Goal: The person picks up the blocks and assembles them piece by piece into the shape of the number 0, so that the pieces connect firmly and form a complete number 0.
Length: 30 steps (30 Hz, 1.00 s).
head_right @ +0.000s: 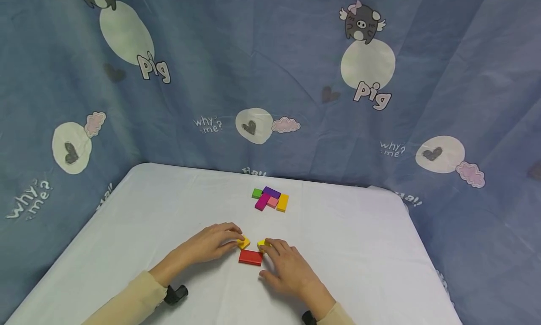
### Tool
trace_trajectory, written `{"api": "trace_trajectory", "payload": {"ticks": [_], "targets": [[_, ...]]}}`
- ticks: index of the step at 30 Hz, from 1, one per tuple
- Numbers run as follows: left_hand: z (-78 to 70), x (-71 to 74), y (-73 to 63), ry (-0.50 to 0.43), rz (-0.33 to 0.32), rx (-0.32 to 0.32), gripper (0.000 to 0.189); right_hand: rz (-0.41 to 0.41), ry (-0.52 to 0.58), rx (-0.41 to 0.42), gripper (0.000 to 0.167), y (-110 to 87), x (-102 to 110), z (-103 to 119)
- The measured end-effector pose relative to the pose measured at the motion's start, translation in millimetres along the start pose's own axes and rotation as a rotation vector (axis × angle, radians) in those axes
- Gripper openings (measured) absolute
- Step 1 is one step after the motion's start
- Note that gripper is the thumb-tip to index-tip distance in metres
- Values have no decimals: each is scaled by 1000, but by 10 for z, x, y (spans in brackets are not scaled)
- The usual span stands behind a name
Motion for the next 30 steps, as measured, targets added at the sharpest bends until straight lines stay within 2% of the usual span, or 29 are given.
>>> {"api": "trace_trajectory", "payload": {"ticks": [6, 12, 22, 30], "targets": [[-140, 42, -73, 55, 68, -26, 24, 30, -6, -18, 56, -10, 22, -32], [-251, -12, -102, 119, 147, -40, 33, 38, -17, -35, 56, -17, 4, -47], [-324, -98, -118, 256, 110, -96, 34, 54, -26, -47, 55, -27, -19, -60], [-325, -155, -132, 235, 129, -86, 41, 29, -46, -31, 55, -30, -30, -64]]}}
Point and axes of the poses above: each hand's wrist, its own y-axis towards the middle knuckle, its own x-axis out of the back of the hand, z = x × y, the point moved 2 cm from there along y, towards the middle knuckle, and after that the axes turned 14 degrees about z, right-handed, at the moved point
